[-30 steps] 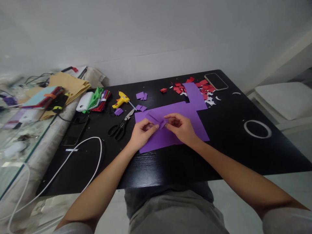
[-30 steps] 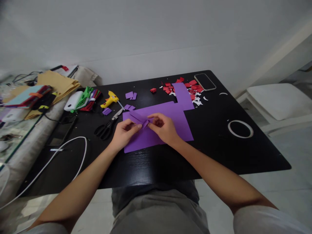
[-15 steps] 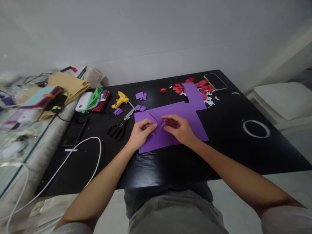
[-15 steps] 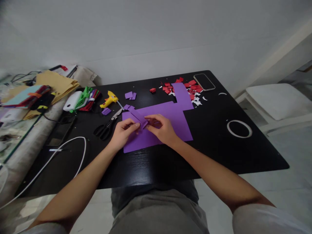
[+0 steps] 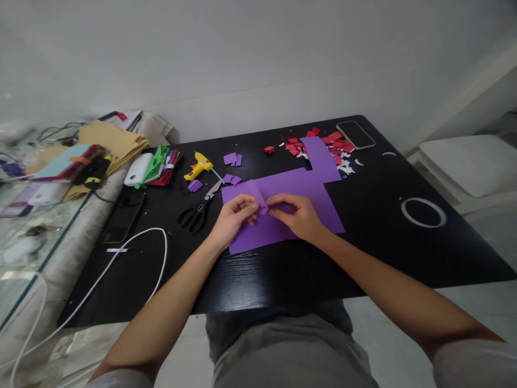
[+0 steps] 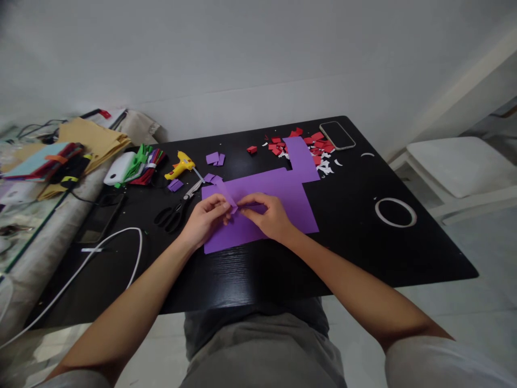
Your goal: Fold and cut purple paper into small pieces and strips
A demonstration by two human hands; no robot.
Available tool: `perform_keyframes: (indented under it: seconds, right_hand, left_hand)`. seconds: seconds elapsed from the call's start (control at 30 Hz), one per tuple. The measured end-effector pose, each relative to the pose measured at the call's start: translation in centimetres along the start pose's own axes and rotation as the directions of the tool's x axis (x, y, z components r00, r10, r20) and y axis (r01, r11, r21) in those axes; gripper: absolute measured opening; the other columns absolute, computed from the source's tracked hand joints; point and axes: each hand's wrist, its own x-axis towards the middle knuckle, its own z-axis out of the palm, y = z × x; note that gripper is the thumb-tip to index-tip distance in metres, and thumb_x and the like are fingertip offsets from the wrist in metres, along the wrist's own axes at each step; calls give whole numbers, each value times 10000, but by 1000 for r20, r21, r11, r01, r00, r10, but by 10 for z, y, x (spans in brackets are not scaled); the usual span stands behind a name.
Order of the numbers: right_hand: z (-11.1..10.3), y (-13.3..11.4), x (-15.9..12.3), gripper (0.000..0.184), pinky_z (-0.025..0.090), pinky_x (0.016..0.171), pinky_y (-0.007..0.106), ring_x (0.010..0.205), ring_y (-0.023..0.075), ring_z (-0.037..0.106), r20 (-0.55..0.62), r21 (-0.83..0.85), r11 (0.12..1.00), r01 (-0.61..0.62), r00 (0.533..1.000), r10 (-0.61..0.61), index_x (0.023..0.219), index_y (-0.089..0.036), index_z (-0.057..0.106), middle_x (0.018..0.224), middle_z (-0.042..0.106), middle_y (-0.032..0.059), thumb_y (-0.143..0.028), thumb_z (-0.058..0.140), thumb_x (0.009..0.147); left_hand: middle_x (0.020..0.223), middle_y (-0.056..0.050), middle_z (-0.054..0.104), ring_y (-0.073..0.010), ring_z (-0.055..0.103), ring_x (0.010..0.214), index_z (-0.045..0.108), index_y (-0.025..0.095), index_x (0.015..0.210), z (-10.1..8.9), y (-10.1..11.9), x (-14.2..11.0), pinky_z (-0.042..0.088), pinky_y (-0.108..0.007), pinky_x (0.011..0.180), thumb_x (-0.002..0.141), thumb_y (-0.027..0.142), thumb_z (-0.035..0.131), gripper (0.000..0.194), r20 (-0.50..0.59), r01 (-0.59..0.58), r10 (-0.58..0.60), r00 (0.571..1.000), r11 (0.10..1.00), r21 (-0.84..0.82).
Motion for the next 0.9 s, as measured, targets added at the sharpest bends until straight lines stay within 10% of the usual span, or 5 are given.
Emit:
perform_keyframes:
  seconds: [0.9]
  right_hand:
    - [-2, 8, -3, 300, 543, 1044, 444, 1091, 229, 710, -24, -219, 958, 186, 980, -195, 928, -297, 814, 1119, 758, 34, -55, 673, 819]
  left_hand:
    - [710, -23, 726, -135, 686, 617, 705, 142, 984, 1, 3, -1, 567, -240, 619, 753, 247, 823, 280, 54, 76, -70, 996, 991, -107]
